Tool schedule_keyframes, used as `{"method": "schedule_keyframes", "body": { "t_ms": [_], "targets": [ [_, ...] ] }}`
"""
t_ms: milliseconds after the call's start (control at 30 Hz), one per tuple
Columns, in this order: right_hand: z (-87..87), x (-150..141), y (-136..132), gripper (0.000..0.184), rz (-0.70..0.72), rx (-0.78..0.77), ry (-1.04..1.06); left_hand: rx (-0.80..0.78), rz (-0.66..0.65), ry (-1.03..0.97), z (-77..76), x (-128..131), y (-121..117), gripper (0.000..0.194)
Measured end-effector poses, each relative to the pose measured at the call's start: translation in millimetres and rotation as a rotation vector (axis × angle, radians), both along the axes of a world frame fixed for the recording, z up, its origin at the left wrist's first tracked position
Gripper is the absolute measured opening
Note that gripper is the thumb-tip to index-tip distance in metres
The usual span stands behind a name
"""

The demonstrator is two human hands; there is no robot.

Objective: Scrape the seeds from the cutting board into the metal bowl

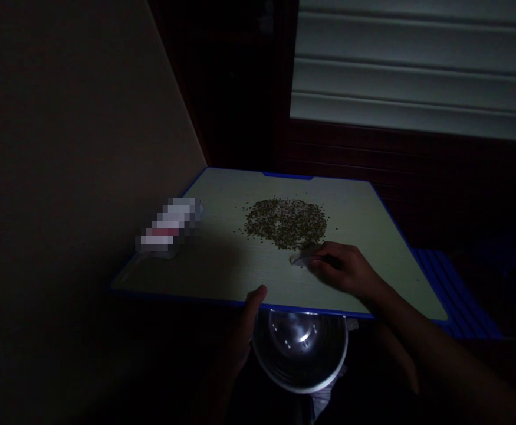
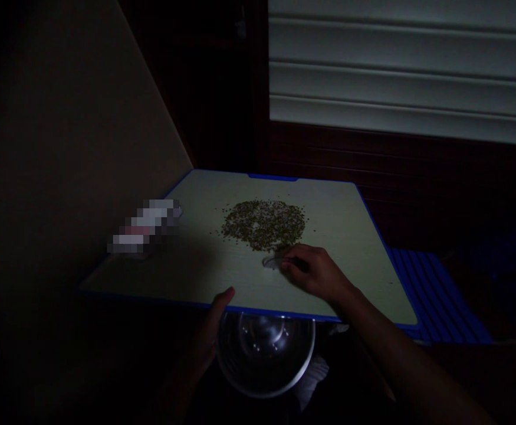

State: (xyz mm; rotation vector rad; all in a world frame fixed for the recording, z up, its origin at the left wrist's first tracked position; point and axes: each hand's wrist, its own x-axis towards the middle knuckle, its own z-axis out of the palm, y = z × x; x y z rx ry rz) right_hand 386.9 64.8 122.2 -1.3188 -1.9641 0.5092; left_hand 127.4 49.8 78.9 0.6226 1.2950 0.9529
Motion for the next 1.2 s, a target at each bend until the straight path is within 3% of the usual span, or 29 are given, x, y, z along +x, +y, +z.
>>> {"method": "schedule_keyframes", "body": {
  "t_ms": [333, 567, 767, 933, 1200],
  "targets": [
    [3.8, -2.5, -10.0, 0.018, 0.178, -0.109, 0.009, 0.034, 0.010, -0.033, -13.3, -0.4, -0.9, 0.049],
    [8.4, -4.3, -14.0, 0.012, 0.312, -0.134, 0.022, 0.082, 0.051, 0.018, -10.9, 0.6, -2.6, 0.045],
    [8.2, -4.6, -16.6, 0.012, 0.332, -0.156, 0.008, 0.076, -0.010, 0.001, -9.6, -1.4, -1.4, 0.043],
    [8.2, -2.8, -16.7, 0.013, 0.394, -0.169, -0.018, 0.047, 0.048, 0.053, -11.9, -1.3, -0.9, 0.044],
    [7.3, -5.1, -16.1, 0.012, 0.439, -0.152, 0.018, -0.014, 0.030, -0.004, 6.1, 3.6, -3.4, 0.037]
  ]
}}
